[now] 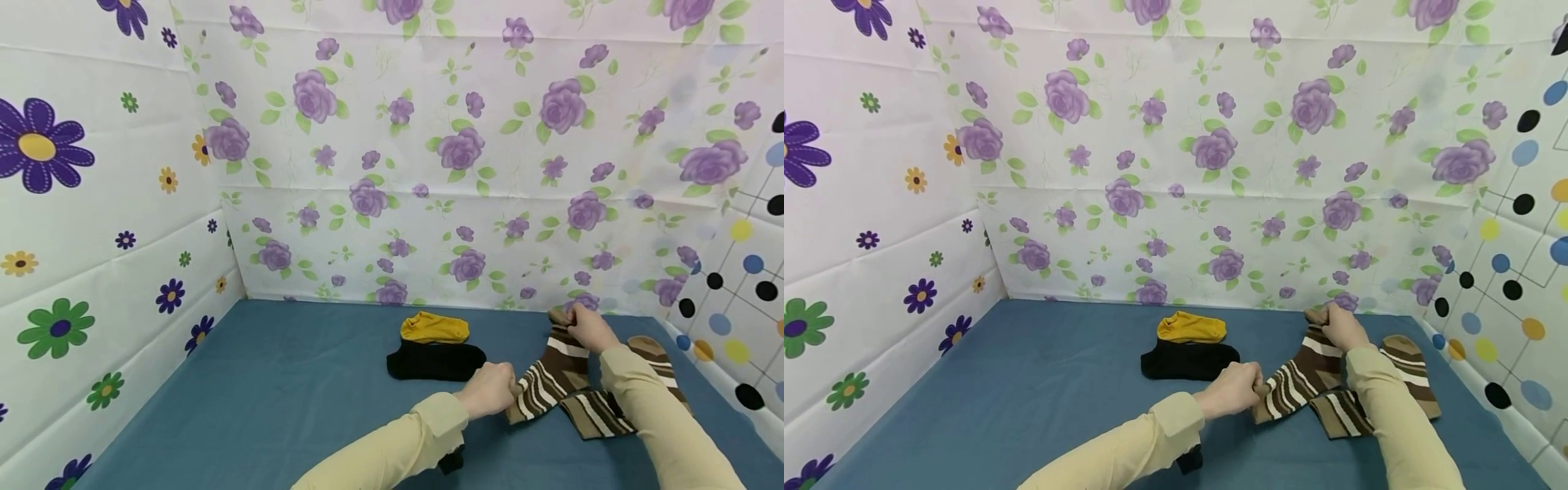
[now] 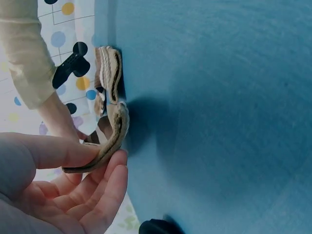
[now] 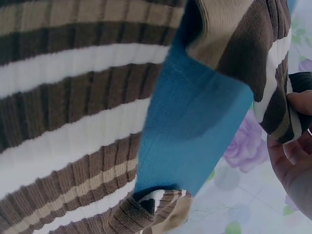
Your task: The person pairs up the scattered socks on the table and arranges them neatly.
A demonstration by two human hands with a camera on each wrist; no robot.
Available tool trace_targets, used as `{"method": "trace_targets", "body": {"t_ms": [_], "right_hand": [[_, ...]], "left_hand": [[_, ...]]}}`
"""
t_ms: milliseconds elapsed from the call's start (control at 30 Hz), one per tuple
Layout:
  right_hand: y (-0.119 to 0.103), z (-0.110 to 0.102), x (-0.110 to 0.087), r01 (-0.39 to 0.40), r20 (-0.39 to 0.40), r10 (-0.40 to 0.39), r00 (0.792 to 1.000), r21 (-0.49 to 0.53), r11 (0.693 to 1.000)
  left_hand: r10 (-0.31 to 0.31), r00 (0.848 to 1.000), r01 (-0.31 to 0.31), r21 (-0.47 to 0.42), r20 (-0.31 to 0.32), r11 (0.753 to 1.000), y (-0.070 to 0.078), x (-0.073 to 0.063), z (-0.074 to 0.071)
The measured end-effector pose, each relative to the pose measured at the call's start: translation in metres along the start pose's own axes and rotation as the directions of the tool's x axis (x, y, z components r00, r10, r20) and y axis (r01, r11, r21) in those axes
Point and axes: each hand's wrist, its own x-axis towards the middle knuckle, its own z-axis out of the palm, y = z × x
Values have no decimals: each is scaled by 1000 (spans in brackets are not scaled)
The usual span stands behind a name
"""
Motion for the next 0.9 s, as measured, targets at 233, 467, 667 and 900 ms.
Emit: {"method": "trace_targets", "body": {"t_ms": [233,467,667,900], "right_hand": [[-8,-8,-4,-15,-29,16,999,50,999],[-10,-10,-5,-9,-96,17,995,83,997],[-23,-14,-1,42,-155,-23,988,115,992],[-31,-16,2,65,-219,-41,975,103,993]], "left_hand": [[-51,998,50,-77,-20,996,-5,3,-11],[-75,996,69,-116,-47,991,-10,5,-25],[-63,996,52,-149,-69,987,-18,4,-35],[-47,994,31,-166,-96,986,-28,0,-47]]}}
